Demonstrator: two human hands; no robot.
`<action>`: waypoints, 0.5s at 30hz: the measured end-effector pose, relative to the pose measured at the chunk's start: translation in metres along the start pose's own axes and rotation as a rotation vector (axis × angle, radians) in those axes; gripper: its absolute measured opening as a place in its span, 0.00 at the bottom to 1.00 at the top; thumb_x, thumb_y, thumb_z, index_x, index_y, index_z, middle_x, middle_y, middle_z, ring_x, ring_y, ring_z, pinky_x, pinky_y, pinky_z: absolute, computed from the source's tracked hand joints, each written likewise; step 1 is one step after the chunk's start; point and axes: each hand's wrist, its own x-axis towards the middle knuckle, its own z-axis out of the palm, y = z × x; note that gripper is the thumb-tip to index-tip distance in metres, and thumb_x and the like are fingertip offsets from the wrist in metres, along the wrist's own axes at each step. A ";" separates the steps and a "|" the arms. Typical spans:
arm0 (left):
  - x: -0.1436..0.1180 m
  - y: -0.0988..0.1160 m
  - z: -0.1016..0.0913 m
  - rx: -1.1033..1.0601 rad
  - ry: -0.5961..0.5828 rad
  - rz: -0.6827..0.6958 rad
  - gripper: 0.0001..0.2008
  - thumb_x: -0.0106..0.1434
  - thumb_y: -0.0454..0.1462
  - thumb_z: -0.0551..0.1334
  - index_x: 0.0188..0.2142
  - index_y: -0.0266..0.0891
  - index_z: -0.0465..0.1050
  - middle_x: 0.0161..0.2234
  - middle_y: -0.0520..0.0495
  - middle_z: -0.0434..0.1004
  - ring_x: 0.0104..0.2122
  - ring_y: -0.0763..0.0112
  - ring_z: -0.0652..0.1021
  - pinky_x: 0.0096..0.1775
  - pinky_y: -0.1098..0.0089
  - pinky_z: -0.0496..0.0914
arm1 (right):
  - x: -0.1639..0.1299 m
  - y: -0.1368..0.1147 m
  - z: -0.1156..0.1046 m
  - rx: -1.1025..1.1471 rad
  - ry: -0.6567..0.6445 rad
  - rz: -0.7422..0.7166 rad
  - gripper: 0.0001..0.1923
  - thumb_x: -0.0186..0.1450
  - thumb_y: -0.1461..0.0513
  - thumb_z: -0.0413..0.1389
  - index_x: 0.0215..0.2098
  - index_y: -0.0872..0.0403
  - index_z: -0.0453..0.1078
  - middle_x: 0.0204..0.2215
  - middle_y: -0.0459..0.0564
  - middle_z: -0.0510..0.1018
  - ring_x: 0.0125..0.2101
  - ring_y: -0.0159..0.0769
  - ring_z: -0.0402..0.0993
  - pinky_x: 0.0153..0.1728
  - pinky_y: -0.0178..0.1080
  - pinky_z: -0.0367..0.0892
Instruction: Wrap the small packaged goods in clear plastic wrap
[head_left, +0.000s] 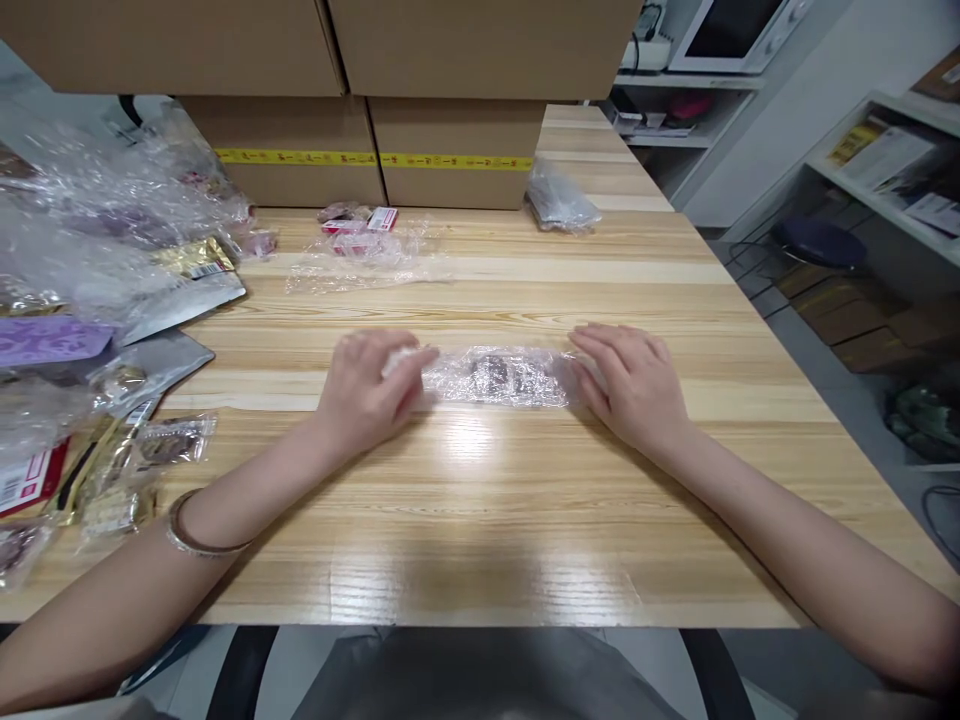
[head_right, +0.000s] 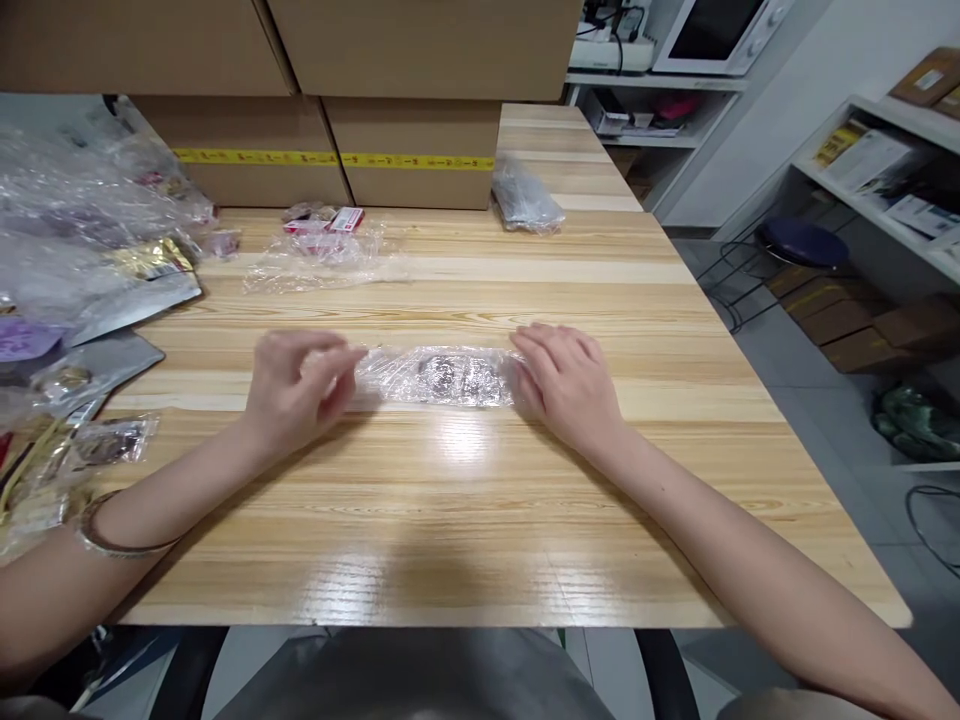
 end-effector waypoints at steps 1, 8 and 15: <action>-0.001 0.007 -0.004 -0.037 -0.052 0.147 0.08 0.68 0.35 0.56 0.41 0.40 0.73 0.36 0.44 0.76 0.35 0.64 0.75 0.37 0.64 0.69 | -0.001 -0.003 -0.001 0.043 -0.049 -0.076 0.20 0.72 0.58 0.50 0.60 0.55 0.66 0.56 0.60 0.75 0.59 0.50 0.68 0.58 0.55 0.63; -0.008 0.040 0.001 0.148 -0.363 -0.028 0.25 0.71 0.51 0.52 0.39 0.30 0.75 0.34 0.35 0.78 0.37 0.52 0.78 0.39 0.56 0.72 | -0.004 -0.007 0.005 0.254 -0.400 -0.106 0.29 0.74 0.52 0.45 0.71 0.49 0.50 0.69 0.54 0.58 0.68 0.43 0.54 0.67 0.55 0.53; 0.007 0.047 0.012 -0.069 -0.311 -0.206 0.30 0.72 0.51 0.49 0.55 0.24 0.68 0.55 0.25 0.72 0.59 0.43 0.70 0.58 0.48 0.65 | -0.003 -0.009 0.009 0.236 -0.399 -0.099 0.29 0.75 0.52 0.44 0.70 0.53 0.53 0.69 0.55 0.57 0.69 0.44 0.52 0.67 0.55 0.52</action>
